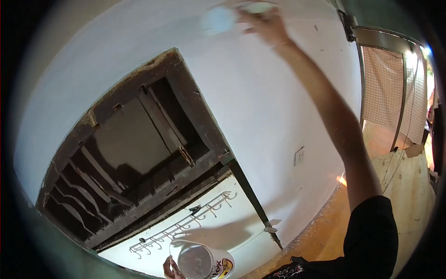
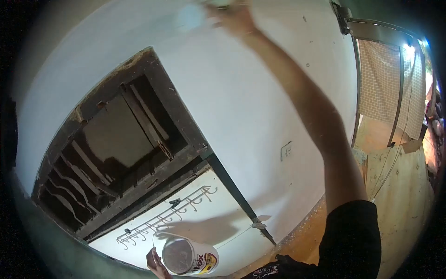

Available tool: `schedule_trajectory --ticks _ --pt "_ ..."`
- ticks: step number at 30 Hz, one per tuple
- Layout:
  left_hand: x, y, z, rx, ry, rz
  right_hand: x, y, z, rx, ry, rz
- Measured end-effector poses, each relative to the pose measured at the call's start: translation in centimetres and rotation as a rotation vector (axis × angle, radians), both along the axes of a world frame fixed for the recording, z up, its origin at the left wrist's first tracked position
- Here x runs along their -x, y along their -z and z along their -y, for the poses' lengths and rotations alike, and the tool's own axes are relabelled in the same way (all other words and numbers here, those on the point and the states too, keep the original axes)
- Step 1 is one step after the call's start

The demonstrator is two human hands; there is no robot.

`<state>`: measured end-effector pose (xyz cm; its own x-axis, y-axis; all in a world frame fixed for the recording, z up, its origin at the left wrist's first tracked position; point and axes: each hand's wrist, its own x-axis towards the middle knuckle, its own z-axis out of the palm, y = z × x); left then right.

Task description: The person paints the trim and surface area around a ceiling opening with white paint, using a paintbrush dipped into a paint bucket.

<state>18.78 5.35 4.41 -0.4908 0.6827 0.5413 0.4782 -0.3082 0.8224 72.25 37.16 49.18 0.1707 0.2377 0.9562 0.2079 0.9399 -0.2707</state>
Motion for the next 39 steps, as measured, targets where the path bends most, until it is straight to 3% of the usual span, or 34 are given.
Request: schedule_trajectory --ticks 2,6,8,10,11,12,13,14,16,17,18,20,21,23,25,28,29,30,31,32,33,34,36,38,39 --pt "0.1 -0.9 0.3 0.109 -0.103 0.041 -9.0 1.9 -3.1 0.173 -0.194 -0.157" --pt "1.4 -0.1 0.5 0.026 -0.055 0.139 -15.8 5.0 -2.6 0.239 -0.008 -0.603" --pt "1.4 0.0 0.7 0.049 -0.059 0.167 -16.4 4.6 -3.6 0.165 0.091 -0.647" --pt "1.5 0.4 0.5 -0.038 0.0 0.128 -16.0 3.1 -5.5 0.149 0.34 -0.487" --pt "1.3 0.0 0.2 -0.051 0.004 0.132 -13.5 2.1 -5.2 0.018 0.501 -0.397" --pt "1.0 -0.4 0.1 0.012 -0.042 0.156 -11.7 0.4 -6.1 -0.082 0.914 -0.249" --pt "0.8 -0.7 0.0 0.077 -0.088 0.178 -8.1 -0.5 -5.5 -0.227 0.699 -0.126" --pt "0.8 -0.7 -0.3 0.066 -0.084 0.18 -0.9 -0.9 -0.3 -0.25 0.714 -0.119" --pt "0.9 -0.4 -0.6 0.042 -0.064 0.224 7.6 -1.8 2.2 -0.397 0.504 -0.016" --pt "0.8 -0.5 -0.7 0.086 -0.104 0.193 11.2 -2.3 1.5 -0.622 0.622 0.003" --pt "0.7 -0.6 -0.8 0.078 -0.098 0.193 14.5 -2.4 4.1 -0.655 0.48 0.08" --pt "0.9 -0.6 -0.8 0.147 -0.103 0.233 18.8 -2.8 9.7 -0.313 0.275 0.266" --pt "1.1 -0.4 -0.8 0.138 -0.103 0.232 19.3 -3.5 9.5 -0.322 0.275 0.263" --pt "1.4 0.2 -0.7 0.125 -0.106 0.245 19.9 -5.2 8.5 -0.341 -0.065 0.132" --pt "1.4 0.4 -0.2 0.105 -0.127 0.242 16.5 -6.5 5.8 -0.137 -0.264 0.13" --pt "3.1 1.6 1.0 0.078 -0.132 0.232 6.2 -7.2 1.7 0.13 -0.27 0.112" --pt "3.8 2.1 1.3 0.062 -0.112 0.236 3.2 -6.9 1.6 0.201 -0.095 0.029" --pt "4.0 2.3 1.6 0.056 -0.125 0.238 -0.8 -6.9 -0.6 0.205 -0.171 -0.17" --pt "4.3 2.4 1.9 0.011 -0.089 0.248 -6.5 -7.4 -4.0 0.219 -0.39 -0.214" --pt "4.6 2.3 2.0 -0.035 -0.051 0.256 -9.0 -8.3 -4.6 0.261 -0.319 -0.46" --pt "4.7 2.3 1.9 -0.023 -0.08 0.278 -11.8 -9.0 -6.5 0.238 -0.023 -0.489" --pt "4.9 2.4 1.9 -0.029 -0.086 0.281 -11.0 -9.1 -4.4 0.147 0.098 -0.524" --pt "5.1 2.9 1.8 -0.148 -0.015 0.135 -10.5 -11.4 -3.6 0.055 0.901 -0.392" --pt "4.0 1.2 1.7 -0.051 -0.067 0.239 -7.8 -14.6 -6.2 -0.458 1.294 -0.294" --pt "3.8 1.1 1.4 -0.049 -0.084 0.26 -5.5 -16.2 -6.2 -0.471 1.4 -0.258"
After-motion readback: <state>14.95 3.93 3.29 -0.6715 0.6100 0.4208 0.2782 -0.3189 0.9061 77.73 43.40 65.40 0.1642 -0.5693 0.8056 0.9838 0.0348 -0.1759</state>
